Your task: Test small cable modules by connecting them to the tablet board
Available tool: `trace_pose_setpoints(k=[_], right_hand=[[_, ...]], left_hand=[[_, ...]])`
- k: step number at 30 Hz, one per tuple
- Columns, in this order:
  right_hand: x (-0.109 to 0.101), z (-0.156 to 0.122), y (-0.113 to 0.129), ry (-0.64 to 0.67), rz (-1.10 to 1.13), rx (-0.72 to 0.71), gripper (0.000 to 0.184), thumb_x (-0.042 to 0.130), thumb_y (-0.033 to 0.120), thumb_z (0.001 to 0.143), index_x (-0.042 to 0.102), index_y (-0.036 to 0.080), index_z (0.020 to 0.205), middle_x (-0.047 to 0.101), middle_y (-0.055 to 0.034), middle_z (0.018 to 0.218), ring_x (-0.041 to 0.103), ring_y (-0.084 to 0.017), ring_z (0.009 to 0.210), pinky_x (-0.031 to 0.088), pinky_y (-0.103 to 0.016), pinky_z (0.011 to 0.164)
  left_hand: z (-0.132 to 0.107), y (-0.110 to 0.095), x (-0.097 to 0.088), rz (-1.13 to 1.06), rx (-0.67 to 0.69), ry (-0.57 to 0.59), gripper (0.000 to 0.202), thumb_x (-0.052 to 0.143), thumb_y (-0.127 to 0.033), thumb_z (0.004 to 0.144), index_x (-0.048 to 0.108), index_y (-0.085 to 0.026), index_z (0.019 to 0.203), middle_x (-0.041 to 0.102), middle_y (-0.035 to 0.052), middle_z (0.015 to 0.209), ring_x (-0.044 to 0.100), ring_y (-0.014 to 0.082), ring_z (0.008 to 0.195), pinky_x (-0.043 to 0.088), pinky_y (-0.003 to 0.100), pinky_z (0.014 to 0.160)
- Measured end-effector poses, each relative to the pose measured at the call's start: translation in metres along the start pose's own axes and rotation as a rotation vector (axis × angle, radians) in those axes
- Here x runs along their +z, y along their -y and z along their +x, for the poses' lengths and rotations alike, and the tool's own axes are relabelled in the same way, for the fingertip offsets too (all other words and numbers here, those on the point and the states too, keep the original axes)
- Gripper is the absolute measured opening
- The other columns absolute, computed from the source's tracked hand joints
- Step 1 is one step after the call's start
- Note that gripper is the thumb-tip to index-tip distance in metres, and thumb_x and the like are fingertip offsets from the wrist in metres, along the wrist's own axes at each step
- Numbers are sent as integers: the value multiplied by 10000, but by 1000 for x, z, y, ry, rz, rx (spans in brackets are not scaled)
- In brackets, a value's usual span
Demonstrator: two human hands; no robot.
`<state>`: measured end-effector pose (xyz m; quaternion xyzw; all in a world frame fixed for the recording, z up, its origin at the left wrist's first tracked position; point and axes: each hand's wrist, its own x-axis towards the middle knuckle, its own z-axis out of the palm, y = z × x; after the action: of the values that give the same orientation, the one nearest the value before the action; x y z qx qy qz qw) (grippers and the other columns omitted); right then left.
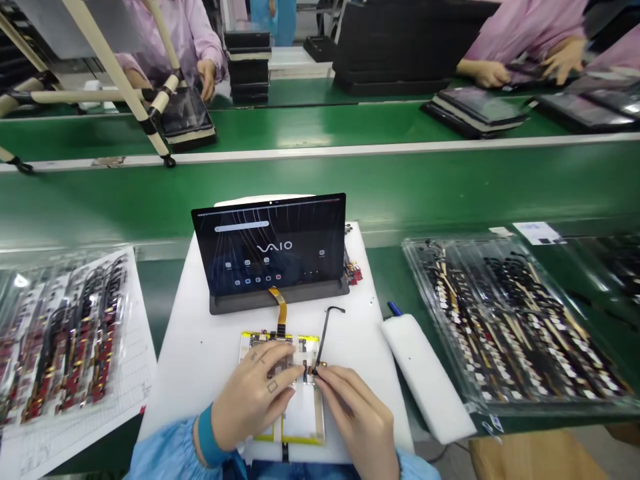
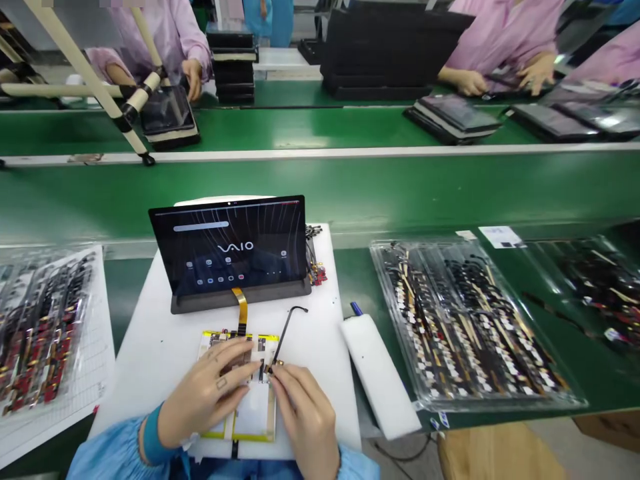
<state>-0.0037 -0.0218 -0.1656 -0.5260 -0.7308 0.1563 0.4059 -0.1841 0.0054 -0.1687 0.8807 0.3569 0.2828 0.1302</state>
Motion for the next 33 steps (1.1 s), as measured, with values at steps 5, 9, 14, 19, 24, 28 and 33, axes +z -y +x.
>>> trace_pose_setpoints(k=[5,9,14,19,24,28,33], right_hand=[[0,2,-1,16,56,13,170,466,107,870,608,176,932,617,-27,821,612,-113,756,535,-185,698],[0,1,-1,28,82,6,196,471,94,863,611,180,970,610,-30,831,608,-113,769,535,-187,697],[1,0,-2,30,76,4,207,480,79,855,609,172,988,596,-36,835,598,-111,774,529,-185,700],[3,-1,-4,38,73,7,212,469,81,862,606,170,997,581,-39,828,594,-111,767,530,-187,691],[4,-1,-5,30,76,5,231,475,80,858,602,179,1025,579,-41,842,592,-111,771,532,-190,683],[4,-1,-5,31,85,1,234,478,91,864,598,191,1038,578,-39,839,590,-112,771,535,-198,677],[5,0,-5,40,93,12,222,485,104,866,600,190,1035,579,-42,848,593,-115,782,534,-200,689]], left_hand=[[3,-2,-3,-48,-14,5,205,417,-107,861,545,-150,1015,581,70,818,549,189,743,490,326,633],[6,-2,-4,-54,-14,0,196,435,-96,845,544,-147,999,562,61,805,525,173,721,464,303,629],[5,-2,-6,-62,-15,28,213,441,-98,837,549,-164,1007,554,57,826,517,178,742,448,310,647],[6,-2,-6,-12,27,62,287,465,-96,815,541,-183,1077,528,52,834,515,181,740,435,326,656],[7,-3,-6,20,33,69,272,481,-95,805,545,-186,1053,513,50,838,505,179,739,427,322,653],[6,-3,-5,44,45,81,297,522,-104,782,546,-191,1065,514,50,850,505,180,736,427,324,660],[7,-4,-6,51,57,76,316,498,-85,783,541,-187,1079,523,61,863,511,192,747,437,335,647]])
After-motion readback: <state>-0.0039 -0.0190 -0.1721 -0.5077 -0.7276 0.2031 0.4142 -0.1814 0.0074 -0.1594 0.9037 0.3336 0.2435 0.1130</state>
